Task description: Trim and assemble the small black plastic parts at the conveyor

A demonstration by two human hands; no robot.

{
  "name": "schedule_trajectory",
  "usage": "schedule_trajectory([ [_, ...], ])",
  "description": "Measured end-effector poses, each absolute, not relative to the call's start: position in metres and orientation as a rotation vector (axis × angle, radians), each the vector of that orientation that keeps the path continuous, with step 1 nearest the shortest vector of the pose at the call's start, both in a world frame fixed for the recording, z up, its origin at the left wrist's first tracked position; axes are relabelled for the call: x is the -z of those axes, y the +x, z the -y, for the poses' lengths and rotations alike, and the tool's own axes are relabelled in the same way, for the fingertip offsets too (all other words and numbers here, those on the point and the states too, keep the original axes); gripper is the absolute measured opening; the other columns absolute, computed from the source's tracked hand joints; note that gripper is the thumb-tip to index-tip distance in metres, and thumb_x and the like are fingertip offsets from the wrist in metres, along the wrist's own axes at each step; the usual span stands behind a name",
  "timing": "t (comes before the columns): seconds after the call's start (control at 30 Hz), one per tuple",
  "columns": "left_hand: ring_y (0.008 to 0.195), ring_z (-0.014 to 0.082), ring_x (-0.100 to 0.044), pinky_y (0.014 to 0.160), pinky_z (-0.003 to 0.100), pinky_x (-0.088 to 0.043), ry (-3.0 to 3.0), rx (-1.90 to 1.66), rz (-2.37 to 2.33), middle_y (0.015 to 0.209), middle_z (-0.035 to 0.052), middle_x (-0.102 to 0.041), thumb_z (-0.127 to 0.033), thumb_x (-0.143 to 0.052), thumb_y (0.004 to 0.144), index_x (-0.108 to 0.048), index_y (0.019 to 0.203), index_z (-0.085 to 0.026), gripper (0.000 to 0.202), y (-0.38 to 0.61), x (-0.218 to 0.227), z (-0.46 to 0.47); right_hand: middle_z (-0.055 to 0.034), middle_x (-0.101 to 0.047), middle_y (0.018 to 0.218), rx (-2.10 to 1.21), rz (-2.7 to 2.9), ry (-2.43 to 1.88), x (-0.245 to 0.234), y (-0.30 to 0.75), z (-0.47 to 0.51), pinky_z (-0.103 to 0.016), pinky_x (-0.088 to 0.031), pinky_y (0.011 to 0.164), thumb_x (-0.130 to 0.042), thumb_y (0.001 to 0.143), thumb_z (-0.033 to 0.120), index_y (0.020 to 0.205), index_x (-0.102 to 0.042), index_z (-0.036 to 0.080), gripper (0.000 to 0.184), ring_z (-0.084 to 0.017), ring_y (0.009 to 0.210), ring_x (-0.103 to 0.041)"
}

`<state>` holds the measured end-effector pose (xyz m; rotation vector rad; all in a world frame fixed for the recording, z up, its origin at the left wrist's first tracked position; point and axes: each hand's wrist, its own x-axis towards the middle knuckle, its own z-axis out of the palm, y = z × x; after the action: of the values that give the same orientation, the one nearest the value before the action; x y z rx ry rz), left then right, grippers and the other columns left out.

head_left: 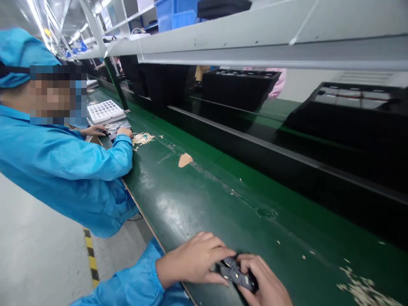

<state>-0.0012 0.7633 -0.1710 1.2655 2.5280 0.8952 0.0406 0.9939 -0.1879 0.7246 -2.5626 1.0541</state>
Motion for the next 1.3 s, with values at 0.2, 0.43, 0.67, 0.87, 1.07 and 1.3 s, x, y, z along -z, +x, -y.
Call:
schedule_trajectory([
  [0.2,0.102,0.0217,-0.064,0.089,0.034,-0.045,1.369,-0.910,-2.613,0.115,0.0079,-0.071,-0.067,-0.056,0.094,-0.066,0.124,-0.022,0.055,0.002,0.177,-0.769,0.0000,-0.064,0.084,-1.012,2.623,0.707,0.194,0.045,-0.993,-0.027,-0.053,0.061,-0.060,0.081,0.015,0.087,-0.045,0.027,0.020,-0.019,0.072,-0.063],
  [0.43,0.096,0.0196,-0.066,0.087,0.031,-0.046,1.448,-0.834,-2.718,0.107,0.0081,-0.074,-0.057,-0.043,0.104,-0.071,0.122,-0.021,0.049,0.002,0.185,-0.771,-0.0023,-0.063,0.091,-1.014,2.610,0.660,0.197,0.049,-0.991,-0.030,-0.051,0.069,-0.068,0.088,0.027,0.094,-0.048,0.026,0.021,-0.021,0.079,-0.063],
  [0.67,0.100,0.0196,-0.068,0.090,0.027,-0.050,1.260,-0.828,-2.657,0.106,0.0091,-0.072,-0.051,-0.056,0.101,-0.070,0.125,-0.018,0.043,-0.001,0.162,-0.776,-0.0010,-0.060,0.083,-0.984,2.617,0.662,0.196,0.050,-0.992,-0.029,-0.048,0.069,-0.066,0.093,0.028,0.086,-0.047,0.025,0.020,-0.021,0.078,-0.061],
  [0.87,0.091,0.0204,-0.070,0.078,0.025,-0.052,1.151,-0.371,-2.609,0.102,0.0060,-0.069,-0.032,-0.080,0.086,-0.070,0.108,-0.019,0.027,-0.008,0.131,-0.794,-0.0022,-0.060,0.087,-0.899,2.695,0.672,0.193,0.053,-1.001,-0.030,-0.048,0.067,-0.062,0.088,0.017,0.092,-0.048,0.025,0.017,-0.022,0.078,-0.062],
  [1.07,0.087,0.0247,-0.071,0.073,0.031,-0.054,1.169,-0.280,-2.544,0.107,0.0103,-0.068,-0.027,-0.075,0.088,-0.068,0.110,-0.016,0.026,-0.012,0.124,-0.810,-0.0021,-0.058,0.085,-0.901,2.643,0.676,0.197,0.054,-1.007,-0.031,-0.047,0.067,-0.058,0.091,0.019,0.090,-0.047,0.025,0.012,-0.021,0.076,-0.060],
  [1.3,0.095,0.0270,-0.071,0.073,0.032,-0.054,1.529,-0.252,-2.316,0.101,0.0111,-0.073,-0.035,-0.072,0.091,-0.067,0.103,-0.017,0.023,-0.046,0.125,-0.819,-0.0014,-0.062,0.084,-0.925,2.583,0.696,0.196,0.051,-1.014,-0.029,-0.050,0.065,-0.055,0.100,0.026,0.091,-0.046,0.025,0.013,-0.018,0.074,-0.060],
])
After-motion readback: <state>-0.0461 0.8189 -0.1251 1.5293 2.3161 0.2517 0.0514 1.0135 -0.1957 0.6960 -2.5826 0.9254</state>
